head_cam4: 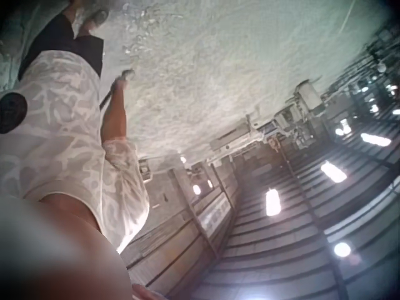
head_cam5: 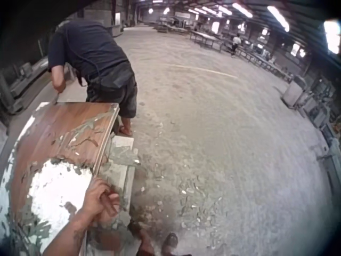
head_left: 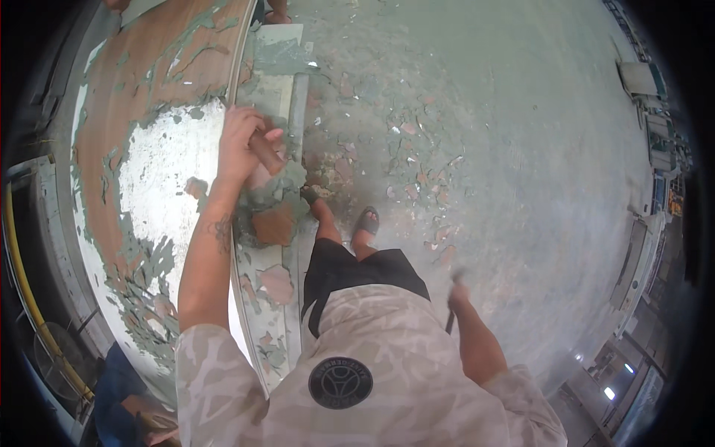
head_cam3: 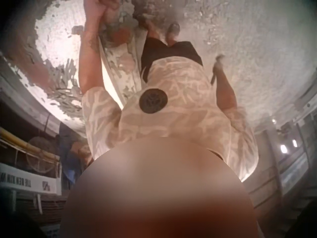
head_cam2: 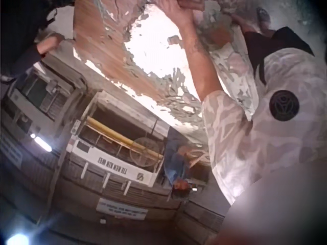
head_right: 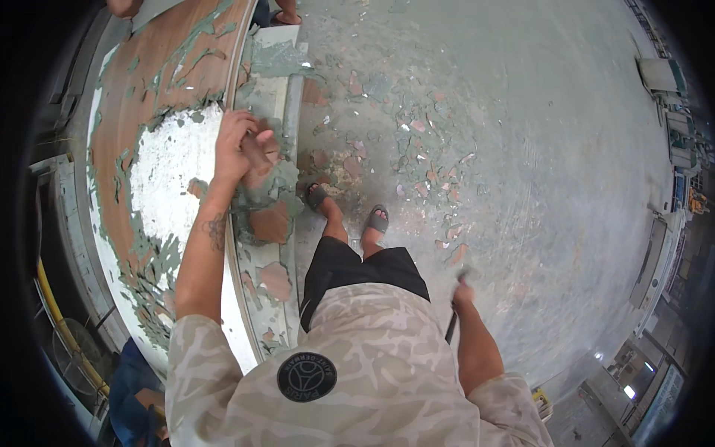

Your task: Using a hammer and chisel to chip material off of a large flat workpiece on a table.

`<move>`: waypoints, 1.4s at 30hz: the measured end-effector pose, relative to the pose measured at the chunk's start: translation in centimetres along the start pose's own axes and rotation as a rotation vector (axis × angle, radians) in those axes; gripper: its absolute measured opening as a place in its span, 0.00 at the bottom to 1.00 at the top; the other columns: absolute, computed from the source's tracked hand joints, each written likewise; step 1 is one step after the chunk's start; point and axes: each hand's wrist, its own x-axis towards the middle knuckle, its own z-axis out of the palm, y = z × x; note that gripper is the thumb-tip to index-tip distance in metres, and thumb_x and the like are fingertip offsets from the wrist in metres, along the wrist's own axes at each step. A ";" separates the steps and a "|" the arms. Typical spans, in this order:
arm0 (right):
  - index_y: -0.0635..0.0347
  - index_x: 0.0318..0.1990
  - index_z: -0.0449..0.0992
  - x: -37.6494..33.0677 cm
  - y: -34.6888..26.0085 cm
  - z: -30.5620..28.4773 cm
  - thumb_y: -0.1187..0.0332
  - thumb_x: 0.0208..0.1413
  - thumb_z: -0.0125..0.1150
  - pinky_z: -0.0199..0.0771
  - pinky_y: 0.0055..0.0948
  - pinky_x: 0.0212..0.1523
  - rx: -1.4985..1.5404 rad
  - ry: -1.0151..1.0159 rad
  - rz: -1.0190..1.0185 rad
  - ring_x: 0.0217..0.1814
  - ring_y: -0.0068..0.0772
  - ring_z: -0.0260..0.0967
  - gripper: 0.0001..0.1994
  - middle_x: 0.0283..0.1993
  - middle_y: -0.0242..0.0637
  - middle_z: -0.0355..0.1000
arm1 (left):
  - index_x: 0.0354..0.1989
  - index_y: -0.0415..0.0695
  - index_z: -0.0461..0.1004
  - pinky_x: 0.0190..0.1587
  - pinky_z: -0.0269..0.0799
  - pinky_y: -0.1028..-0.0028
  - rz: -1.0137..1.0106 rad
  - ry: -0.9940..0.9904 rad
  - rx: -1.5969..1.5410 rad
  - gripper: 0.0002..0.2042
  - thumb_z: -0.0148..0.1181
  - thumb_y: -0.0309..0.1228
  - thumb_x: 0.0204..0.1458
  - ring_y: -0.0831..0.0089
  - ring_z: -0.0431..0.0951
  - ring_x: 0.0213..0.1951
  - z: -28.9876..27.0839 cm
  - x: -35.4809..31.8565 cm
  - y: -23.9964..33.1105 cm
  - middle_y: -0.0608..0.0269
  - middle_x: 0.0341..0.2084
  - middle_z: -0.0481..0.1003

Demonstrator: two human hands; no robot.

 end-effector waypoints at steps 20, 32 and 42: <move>0.70 0.35 0.80 6.1 -10.3 -5.8 0.41 0.62 0.58 0.77 0.46 0.34 -0.189 -0.285 -0.324 0.34 0.48 0.79 0.31 0.31 0.52 0.78 | 0.30 0.39 0.75 0.33 0.73 0.60 -0.358 -0.345 -0.533 0.10 0.72 0.28 0.48 0.51 0.80 0.30 5.5 -4.7 26.3 0.50 0.25 0.77; 0.64 0.46 0.73 3.3 -40.1 -15.7 0.43 0.66 0.59 0.69 0.29 0.21 -0.120 -0.428 -0.475 0.21 0.26 0.66 0.27 0.27 0.32 0.67 | 0.42 0.43 0.83 0.45 0.77 0.56 -1.037 -0.360 -0.411 0.23 0.69 0.51 0.51 0.46 0.83 0.42 13.2 -7.7 11.2 0.46 0.36 0.83; 0.74 0.31 0.77 11.5 -49.2 -19.7 0.45 0.64 0.62 0.69 0.38 0.17 -0.571 -0.299 -0.485 0.16 0.36 0.67 0.31 0.23 0.42 0.72 | 0.40 0.39 0.84 0.44 0.77 0.53 -1.557 -0.371 -0.257 0.27 0.66 0.56 0.53 0.42 0.84 0.41 17.2 -15.2 12.7 0.43 0.31 0.83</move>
